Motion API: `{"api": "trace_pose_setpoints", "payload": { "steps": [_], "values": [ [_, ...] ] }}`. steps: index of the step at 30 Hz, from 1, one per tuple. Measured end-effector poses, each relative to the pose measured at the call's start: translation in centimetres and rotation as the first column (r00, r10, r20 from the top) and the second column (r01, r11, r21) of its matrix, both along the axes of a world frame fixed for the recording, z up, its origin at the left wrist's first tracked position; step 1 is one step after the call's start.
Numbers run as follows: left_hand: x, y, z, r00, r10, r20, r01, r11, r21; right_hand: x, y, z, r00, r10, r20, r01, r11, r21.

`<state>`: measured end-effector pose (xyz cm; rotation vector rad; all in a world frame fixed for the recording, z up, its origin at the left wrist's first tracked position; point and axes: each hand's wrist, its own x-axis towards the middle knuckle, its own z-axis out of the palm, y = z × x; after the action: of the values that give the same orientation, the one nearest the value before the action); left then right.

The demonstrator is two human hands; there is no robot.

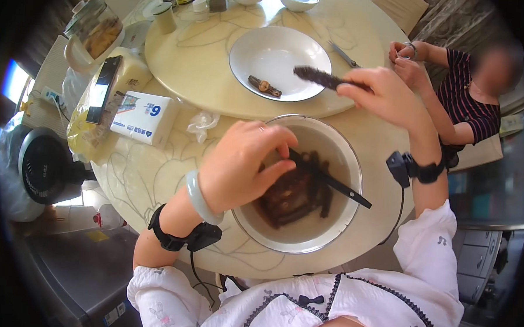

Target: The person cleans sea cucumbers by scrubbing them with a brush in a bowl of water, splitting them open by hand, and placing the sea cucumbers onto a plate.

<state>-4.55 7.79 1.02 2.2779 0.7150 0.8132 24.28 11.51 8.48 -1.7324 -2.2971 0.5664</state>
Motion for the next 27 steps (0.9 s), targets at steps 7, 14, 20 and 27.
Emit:
{"api": "trace_pose_setpoints", "payload": {
  "steps": [7, 14, 20, 27],
  "values": [
    [0.2, -1.9, -0.2, 0.895, -0.110, -0.432, 0.208, 0.961, 0.185, -2.7, 5.0, -1.8, 0.978, 0.064, 0.201, -0.074, 0.996, 0.044],
    [0.7, -2.8, -0.6, 0.817, -0.096, -0.569, 0.251, 0.947, 0.200, -3.0, 1.9, -2.8, 0.987, -0.020, 0.160, -0.024, 0.964, 0.264],
    [1.1, -2.7, -1.1, 0.787, -0.077, -0.611, 0.247, 0.949, 0.198, -0.5, -9.5, -2.2, 0.896, 0.386, 0.220, -0.428, 0.883, 0.194],
    [1.0, -2.6, -1.1, 0.890, -0.092, -0.447, 0.169, 0.976, 0.137, -1.4, -13.9, -3.9, 0.906, 0.335, 0.260, -0.376, 0.918, 0.127]
  ]
}}
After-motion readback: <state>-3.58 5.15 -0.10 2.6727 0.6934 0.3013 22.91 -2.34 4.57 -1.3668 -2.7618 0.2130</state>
